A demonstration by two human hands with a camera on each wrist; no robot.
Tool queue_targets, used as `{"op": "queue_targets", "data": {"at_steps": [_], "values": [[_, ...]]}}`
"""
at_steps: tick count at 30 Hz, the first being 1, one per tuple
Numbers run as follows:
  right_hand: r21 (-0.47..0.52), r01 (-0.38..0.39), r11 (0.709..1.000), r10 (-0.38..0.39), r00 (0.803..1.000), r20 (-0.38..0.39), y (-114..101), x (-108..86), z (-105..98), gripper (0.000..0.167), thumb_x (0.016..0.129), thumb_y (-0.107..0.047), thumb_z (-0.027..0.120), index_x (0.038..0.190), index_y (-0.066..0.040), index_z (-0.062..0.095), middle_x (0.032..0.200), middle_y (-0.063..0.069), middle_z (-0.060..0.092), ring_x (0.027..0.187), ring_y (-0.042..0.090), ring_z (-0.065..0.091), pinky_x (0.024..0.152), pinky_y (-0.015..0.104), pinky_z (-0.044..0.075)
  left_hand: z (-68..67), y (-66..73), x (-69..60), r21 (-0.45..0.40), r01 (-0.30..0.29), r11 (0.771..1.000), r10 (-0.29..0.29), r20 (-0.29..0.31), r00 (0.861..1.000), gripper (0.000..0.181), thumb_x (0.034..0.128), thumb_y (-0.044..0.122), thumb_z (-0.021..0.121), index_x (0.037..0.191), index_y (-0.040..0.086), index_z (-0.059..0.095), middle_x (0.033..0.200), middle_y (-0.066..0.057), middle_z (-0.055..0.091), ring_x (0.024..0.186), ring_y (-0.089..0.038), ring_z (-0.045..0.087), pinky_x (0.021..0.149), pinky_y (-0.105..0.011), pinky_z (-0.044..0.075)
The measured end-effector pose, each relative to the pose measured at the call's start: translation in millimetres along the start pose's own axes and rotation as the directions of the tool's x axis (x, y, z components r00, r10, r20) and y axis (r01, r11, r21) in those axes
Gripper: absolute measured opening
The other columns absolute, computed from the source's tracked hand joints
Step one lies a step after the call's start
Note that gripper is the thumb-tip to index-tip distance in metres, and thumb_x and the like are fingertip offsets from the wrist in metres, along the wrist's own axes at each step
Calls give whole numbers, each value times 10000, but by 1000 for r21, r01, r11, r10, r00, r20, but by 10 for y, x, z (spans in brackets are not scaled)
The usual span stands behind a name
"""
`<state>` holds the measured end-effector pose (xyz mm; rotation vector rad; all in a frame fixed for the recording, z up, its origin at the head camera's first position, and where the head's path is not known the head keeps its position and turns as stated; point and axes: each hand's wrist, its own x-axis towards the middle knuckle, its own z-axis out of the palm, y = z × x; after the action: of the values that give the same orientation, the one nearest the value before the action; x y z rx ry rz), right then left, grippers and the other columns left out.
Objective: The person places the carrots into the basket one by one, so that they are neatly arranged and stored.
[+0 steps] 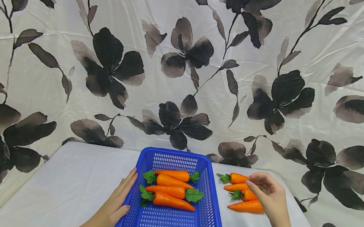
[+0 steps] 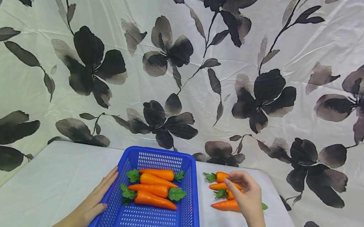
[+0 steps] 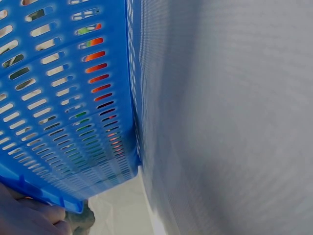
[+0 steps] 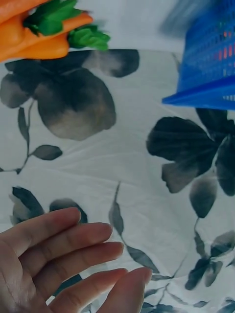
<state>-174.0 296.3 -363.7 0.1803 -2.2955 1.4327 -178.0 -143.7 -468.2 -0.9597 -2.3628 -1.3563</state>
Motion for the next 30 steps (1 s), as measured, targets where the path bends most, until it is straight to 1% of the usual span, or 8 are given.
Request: {"op": "queue_targets", "data": {"at_steps": [5,7,9,14,22,24,27,30], "values": [[-18,19,1000,-20,998,-58,85,24,-82,242,893,-64,712,1108,33,656,1013,-23,673,901,58,653,814,139,515,-2,-7,-6,8,7,1000,-7,7,1000,799,816,-9,439,1563,-34,156,1638,-224,58,1524,-189,3,1134,-140,-76],[-24,14,1000,-17,996,-90,127,33,-114,249,881,-57,724,1105,34,660,1008,-6,676,884,74,657,795,151,527,-1,-4,-8,10,-2,1000,2,-3,1000,790,818,-5,436,1558,-45,161,1632,-239,68,1524,-189,8,1134,-138,-72],[-15,-7,1000,6,993,-116,166,35,-150,259,873,-49,731,1105,41,662,994,-25,681,876,75,661,785,151,530,-3,-3,-11,11,-4,1000,4,-3,1000,789,820,-3,433,1559,-46,159,1631,-242,67,1524,-181,4,1131,-134,-72],[62,-62,996,72,985,-159,274,43,-246,267,858,-13,736,1102,64,662,968,-49,701,883,64,667,789,130,517,-8,-3,-10,12,6,1000,-6,9,1000,795,819,-11,436,1561,-41,152,1637,-227,57,1524,-187,2,1134,-140,-75],[95,-142,985,160,964,-214,504,56,-391,304,846,-19,751,1112,94,655,931,-114,709,870,20,662,769,107,506,-8,-7,-6,21,-15,1000,15,16,1000,801,814,-22,444,1560,-43,154,1635,-235,59,1525,-217,10,1141,-150,-75],[112,-157,981,179,959,-219,574,56,-418,287,847,-16,749,1100,88,661,924,-121,709,861,14,663,762,106,507,-9,-5,-2,26,-30,999,29,13,999,801,810,-26,448,1558,-46,161,1631,-242,67,1524,-223,17,1144,-153,-73],[103,-180,978,198,958,-208,686,53,-450,280,856,-35,746,1098,80,667,928,-120,709,853,13,662,749,112,511,-13,1,12,38,-65,997,65,4,998,799,803,-25,452,1551,-61,173,1621,-266,87,1524,-246,31,1156,-172,-64],[62,-222,973,229,959,-164,820,50,-482,318,872,-68,739,1132,95,656,950,-94,717,860,31,673,738,146,531,-14,15,23,38,-77,996,77,-8,997,797,800,-13,456,1548,-63,184,1616,-272,100,1523,-243,40,1158,-174,-58]]}}
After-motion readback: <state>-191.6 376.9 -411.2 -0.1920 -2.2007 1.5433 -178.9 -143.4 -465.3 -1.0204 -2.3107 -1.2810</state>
